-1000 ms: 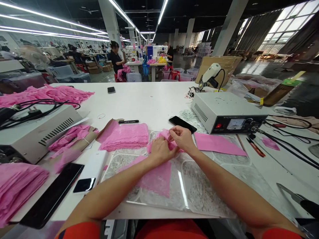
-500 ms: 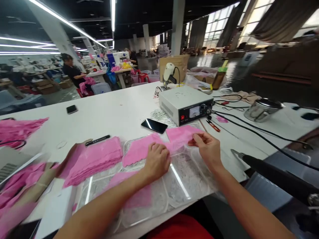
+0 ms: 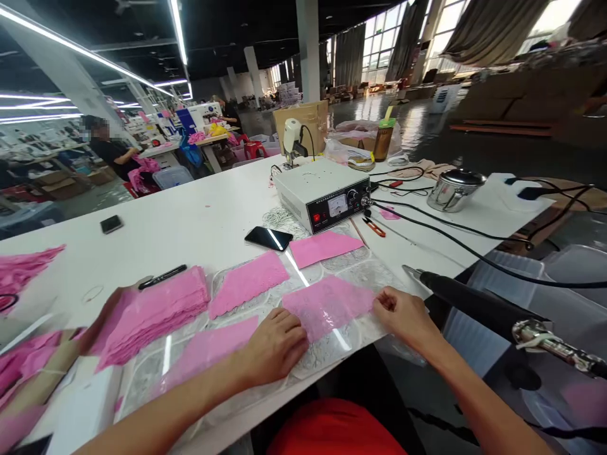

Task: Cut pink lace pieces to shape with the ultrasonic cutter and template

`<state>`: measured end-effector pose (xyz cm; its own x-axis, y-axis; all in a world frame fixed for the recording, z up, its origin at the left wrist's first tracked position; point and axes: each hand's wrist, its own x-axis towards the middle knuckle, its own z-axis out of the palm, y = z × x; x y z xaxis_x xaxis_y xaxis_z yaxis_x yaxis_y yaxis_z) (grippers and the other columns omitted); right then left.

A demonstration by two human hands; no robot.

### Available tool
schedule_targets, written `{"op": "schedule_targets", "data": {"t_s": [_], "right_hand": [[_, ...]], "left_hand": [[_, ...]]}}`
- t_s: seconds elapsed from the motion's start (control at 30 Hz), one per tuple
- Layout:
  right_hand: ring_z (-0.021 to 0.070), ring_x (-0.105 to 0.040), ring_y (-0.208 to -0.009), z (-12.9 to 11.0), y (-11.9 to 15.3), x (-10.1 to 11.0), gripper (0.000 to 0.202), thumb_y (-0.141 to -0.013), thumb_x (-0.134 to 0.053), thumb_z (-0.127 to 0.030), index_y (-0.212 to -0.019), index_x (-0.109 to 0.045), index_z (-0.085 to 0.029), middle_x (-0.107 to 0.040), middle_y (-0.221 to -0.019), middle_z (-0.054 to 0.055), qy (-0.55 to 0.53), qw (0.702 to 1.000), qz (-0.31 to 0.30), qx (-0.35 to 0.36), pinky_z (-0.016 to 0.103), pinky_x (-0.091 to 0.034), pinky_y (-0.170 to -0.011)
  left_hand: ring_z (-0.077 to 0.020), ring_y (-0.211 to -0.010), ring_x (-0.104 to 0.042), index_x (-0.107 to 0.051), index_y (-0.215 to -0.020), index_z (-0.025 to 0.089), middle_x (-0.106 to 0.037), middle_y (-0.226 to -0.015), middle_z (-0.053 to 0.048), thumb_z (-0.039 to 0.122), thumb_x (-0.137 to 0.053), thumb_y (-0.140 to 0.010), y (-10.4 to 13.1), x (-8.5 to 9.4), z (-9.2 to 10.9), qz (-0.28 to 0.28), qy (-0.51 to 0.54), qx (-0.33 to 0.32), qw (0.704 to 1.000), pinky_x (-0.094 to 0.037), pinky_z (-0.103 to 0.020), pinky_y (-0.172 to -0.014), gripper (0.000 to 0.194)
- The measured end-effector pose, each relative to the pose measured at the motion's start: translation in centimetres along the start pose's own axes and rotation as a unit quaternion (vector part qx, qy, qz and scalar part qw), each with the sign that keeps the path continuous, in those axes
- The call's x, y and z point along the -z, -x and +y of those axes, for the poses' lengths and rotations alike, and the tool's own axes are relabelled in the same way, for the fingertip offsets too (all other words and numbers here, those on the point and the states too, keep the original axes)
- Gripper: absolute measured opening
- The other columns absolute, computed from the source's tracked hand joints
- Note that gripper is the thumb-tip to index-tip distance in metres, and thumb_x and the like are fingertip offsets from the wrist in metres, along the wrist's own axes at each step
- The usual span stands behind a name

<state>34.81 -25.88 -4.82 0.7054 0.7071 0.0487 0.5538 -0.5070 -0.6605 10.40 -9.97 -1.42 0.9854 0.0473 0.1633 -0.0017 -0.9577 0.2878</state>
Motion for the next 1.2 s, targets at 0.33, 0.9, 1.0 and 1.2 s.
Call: {"op": "schedule_targets", "data": {"t_s": [0.33,0.9,1.0,1.2], "right_hand": [[0.015,-0.057,-0.063,-4.0,-7.2,-1.0,0.011,-0.075,-0.049,-0.026,-0.072,-0.059,-0.021,-0.066,-0.071,0.002,-0.075,0.986,-0.02,0.146,0.027,-0.04,-0.063],[0.0146,-0.062,-0.065,-4.1,-13.2,-4.4,0.02,-0.076,-0.051,-0.027,-0.077,-0.069,-0.019,-0.071,-0.073,0.002,-0.064,0.975,-0.057,0.207,0.027,-0.046,-0.064],[0.0154,-0.063,-0.071,-4.5,-12.8,-4.6,0.018,-0.077,-0.055,-0.029,-0.082,-0.07,-0.019,-0.071,-0.082,0.004,-0.055,0.968,-0.046,0.239,0.028,-0.049,-0.068],[0.0222,-0.059,-0.09,-4.7,-12.5,-5.5,0.013,-0.074,-0.063,-0.024,-0.085,-0.069,-0.019,-0.068,-0.089,0.007,0.004,0.957,0.004,0.289,0.037,-0.047,-0.084]], "left_hand": [[-0.018,-0.094,-0.062,-0.061,-0.107,0.015,-0.063,-0.107,-0.007,0.03,-0.057,-0.095,-8.8,2.3,-7.1,-0.009,-0.029,0.206,0.978,-0.054,-0.038,-0.083,0.02],[-0.0225,-0.103,-0.061,-0.057,-0.121,0.016,-0.059,-0.121,-0.009,0.036,-0.058,-0.094,-13.3,1.3,-13.3,-0.125,0.136,0.211,0.96,-0.054,-0.042,-0.087,0.034],[-0.0225,-0.103,-0.061,-0.057,-0.121,0.015,-0.059,-0.121,-0.009,0.036,-0.058,-0.094,-13.4,1.7,-13.6,-0.135,0.156,0.207,0.956,-0.054,-0.042,-0.086,0.034],[-0.0226,-0.103,-0.061,-0.057,-0.121,0.015,-0.059,-0.12,-0.008,0.036,-0.059,-0.094,-13.5,2.5,-13.7,-0.141,0.182,0.199,0.952,-0.054,-0.042,-0.086,0.035]]}}
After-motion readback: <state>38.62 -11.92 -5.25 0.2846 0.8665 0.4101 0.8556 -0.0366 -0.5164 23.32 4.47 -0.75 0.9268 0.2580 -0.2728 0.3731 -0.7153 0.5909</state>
